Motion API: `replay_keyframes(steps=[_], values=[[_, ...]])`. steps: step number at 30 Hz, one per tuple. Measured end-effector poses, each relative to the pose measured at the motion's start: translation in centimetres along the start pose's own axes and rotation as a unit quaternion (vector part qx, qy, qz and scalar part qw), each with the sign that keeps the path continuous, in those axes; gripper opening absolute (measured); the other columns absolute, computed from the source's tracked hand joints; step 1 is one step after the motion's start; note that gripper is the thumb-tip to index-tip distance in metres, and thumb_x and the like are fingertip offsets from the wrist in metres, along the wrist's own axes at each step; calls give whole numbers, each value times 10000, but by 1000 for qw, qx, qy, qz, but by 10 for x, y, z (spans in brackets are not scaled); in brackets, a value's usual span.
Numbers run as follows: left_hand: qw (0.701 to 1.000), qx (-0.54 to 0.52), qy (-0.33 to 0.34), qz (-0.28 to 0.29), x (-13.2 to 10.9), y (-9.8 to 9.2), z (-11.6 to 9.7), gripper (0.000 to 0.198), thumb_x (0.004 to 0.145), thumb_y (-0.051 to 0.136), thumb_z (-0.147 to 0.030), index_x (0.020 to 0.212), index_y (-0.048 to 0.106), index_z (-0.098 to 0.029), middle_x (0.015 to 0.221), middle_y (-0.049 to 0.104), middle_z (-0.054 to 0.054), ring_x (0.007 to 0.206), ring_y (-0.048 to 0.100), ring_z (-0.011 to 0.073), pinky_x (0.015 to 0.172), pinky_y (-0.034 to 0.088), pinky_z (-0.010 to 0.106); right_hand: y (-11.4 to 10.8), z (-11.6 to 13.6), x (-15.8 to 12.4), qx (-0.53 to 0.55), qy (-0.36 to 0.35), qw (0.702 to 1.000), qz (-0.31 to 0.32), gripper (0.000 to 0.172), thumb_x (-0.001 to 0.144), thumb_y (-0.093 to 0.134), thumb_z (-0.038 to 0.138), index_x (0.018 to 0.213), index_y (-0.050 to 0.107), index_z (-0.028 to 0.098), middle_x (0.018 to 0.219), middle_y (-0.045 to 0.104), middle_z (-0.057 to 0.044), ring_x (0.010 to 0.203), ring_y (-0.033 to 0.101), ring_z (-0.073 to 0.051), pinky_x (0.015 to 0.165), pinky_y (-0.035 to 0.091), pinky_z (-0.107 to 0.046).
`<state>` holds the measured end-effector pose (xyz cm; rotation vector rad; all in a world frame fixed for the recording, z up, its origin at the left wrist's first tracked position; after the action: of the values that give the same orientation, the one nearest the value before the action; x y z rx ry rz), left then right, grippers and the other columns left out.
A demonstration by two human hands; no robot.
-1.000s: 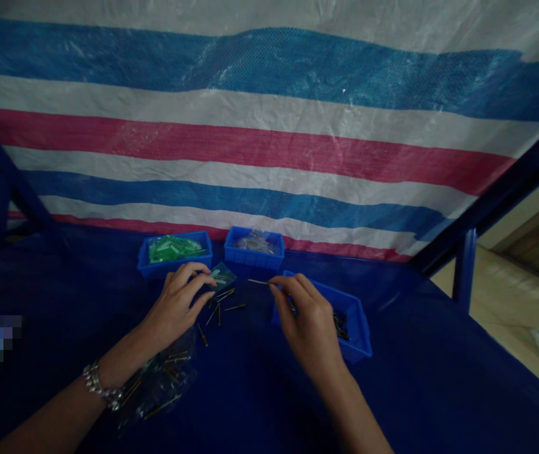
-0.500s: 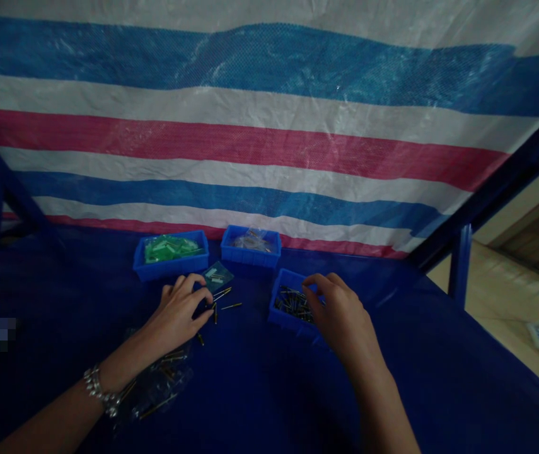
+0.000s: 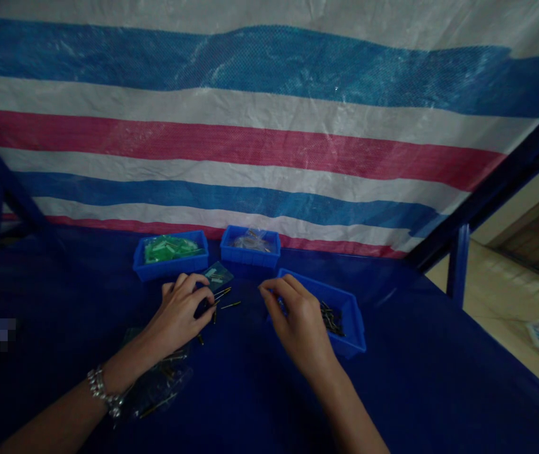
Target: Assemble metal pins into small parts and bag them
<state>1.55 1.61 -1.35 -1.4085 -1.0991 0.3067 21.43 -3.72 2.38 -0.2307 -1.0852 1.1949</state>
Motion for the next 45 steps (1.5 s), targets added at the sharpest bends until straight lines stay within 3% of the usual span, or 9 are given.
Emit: replay_keyframes(steps=[4,10,14,25,33,45], values=[[998,-34,45,-40,2,-11,-9,70,736,547,-187,802,567,-198,1023,521,43,941,440,223,754,295,390,18,11,-5,22,-17,998,61,152,821,460,229,905,582,194,735,562,-26,621,527,-131,570,420,-238],[992,-66,100,-43,0,-19,-21,88,740,537,-170,816,570,-201,1053,535,44,939,452,215,771,301,392,35,11,-12,31,-23,993,114,171,826,457,228,954,568,203,801,571,-34,683,560,-143,629,447,-260],[990,-69,115,-50,0,-20,-23,85,748,536,-178,820,575,-204,1069,537,44,941,456,215,769,305,391,36,9,-11,56,-27,992,108,132,820,462,203,838,592,198,758,570,-25,686,561,-139,630,441,-246],[989,-71,76,-102,2,-20,-19,63,785,542,-236,819,587,-209,1025,576,28,926,474,203,776,301,388,33,6,-8,97,28,994,42,169,815,462,256,768,608,184,668,580,-15,567,507,-119,521,392,-222],[981,-110,83,-137,2,-24,-20,59,793,535,-221,784,591,-205,955,606,17,879,499,175,778,315,365,37,4,-9,117,32,990,68,179,823,452,269,778,605,186,683,590,-12,584,515,-123,531,388,-224],[978,-119,96,-139,2,-25,-19,61,798,524,-205,779,582,-200,947,606,20,878,502,175,777,322,364,34,9,-9,121,30,989,77,163,834,443,252,791,586,186,688,579,-6,603,517,-120,554,389,-215]])
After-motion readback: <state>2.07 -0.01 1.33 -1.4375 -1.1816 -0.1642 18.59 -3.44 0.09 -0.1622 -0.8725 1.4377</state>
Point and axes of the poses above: each hand's wrist, its own x-axis towards the middle knuckle, its own y-axis out of the palm, z = x × y, the point moved 1 cm from there along x, towards the middle knuckle
